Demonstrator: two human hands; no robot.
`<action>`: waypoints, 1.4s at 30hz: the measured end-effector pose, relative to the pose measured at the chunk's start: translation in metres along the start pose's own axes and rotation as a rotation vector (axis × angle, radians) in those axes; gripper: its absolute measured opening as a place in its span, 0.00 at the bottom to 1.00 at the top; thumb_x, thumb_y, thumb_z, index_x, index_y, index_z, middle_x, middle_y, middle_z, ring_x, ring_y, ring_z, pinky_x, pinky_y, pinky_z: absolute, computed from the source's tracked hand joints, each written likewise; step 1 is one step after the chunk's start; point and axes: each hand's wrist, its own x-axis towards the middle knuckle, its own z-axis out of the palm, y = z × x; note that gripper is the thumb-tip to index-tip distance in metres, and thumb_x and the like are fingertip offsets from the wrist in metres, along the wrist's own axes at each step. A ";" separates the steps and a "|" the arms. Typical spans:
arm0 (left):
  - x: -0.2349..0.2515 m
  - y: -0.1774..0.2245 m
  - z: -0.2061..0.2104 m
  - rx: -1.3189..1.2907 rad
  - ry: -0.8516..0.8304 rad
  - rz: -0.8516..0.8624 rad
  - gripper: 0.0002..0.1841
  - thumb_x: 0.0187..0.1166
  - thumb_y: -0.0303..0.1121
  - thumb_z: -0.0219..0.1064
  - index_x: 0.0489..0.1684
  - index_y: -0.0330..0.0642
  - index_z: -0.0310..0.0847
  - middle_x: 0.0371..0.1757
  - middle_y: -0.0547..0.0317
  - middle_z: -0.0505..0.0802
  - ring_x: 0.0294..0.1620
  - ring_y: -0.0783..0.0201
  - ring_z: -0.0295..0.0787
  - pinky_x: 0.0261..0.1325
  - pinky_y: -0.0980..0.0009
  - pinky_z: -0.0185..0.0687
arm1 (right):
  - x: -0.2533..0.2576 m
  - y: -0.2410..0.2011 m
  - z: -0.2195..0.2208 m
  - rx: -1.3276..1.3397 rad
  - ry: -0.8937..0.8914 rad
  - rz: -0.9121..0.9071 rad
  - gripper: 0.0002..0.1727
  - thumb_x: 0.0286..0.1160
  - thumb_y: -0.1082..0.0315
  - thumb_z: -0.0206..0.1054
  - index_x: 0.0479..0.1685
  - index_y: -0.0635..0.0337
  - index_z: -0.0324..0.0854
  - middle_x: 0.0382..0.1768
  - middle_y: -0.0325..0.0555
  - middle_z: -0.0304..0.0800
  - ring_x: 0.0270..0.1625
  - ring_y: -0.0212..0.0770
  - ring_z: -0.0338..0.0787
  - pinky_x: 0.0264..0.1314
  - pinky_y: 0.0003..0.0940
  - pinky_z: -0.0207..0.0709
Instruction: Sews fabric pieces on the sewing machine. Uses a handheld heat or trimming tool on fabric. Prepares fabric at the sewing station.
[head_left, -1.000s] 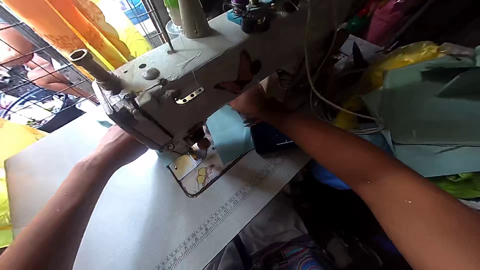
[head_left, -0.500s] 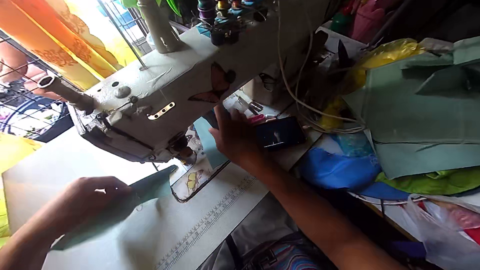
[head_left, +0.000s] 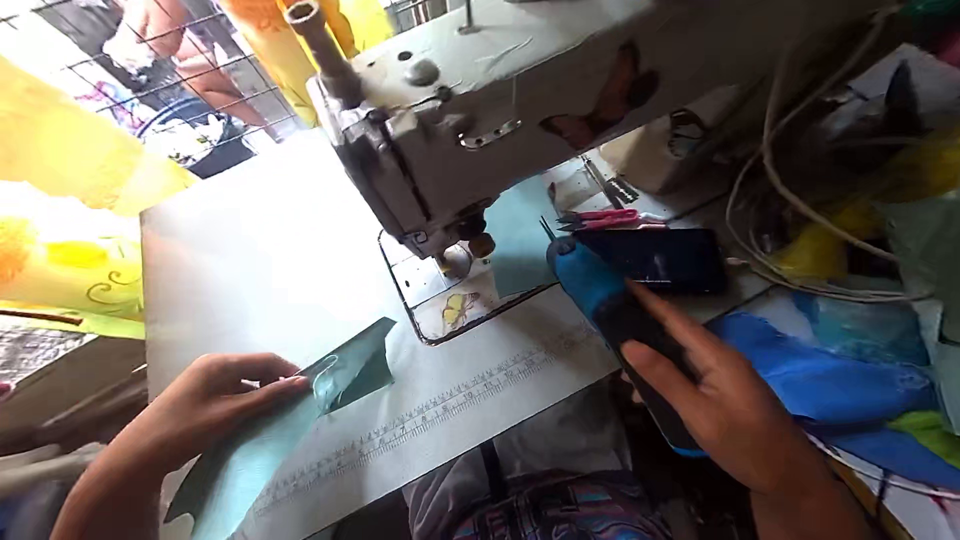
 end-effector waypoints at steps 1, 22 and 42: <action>-0.001 -0.001 0.004 -0.053 -0.002 -0.001 0.03 0.72 0.36 0.73 0.34 0.50 0.90 0.27 0.76 0.94 0.25 0.84 0.88 0.27 0.86 0.83 | -0.006 0.000 -0.003 0.040 -0.032 0.029 0.36 0.85 0.42 0.57 0.86 0.54 0.68 0.58 0.36 0.91 0.43 0.22 0.91 0.38 0.21 0.88; -0.025 0.005 0.030 -0.175 -0.007 0.068 0.02 0.72 0.35 0.72 0.34 0.51 0.90 0.25 0.77 0.92 0.26 0.83 0.88 0.30 0.85 0.84 | 0.019 -0.034 0.073 0.204 -0.539 0.133 0.30 0.91 0.46 0.52 0.84 0.52 0.71 0.46 0.42 0.90 0.35 0.31 0.89 0.35 0.29 0.86; 0.037 0.058 0.079 -0.668 0.618 0.256 0.19 0.76 0.22 0.64 0.65 0.45 0.81 0.56 0.73 0.93 0.46 0.76 0.92 0.48 0.77 0.90 | -0.010 -0.008 0.056 0.423 -0.353 0.000 0.30 0.90 0.51 0.56 0.83 0.61 0.71 0.52 0.42 0.91 0.38 0.26 0.90 0.35 0.24 0.88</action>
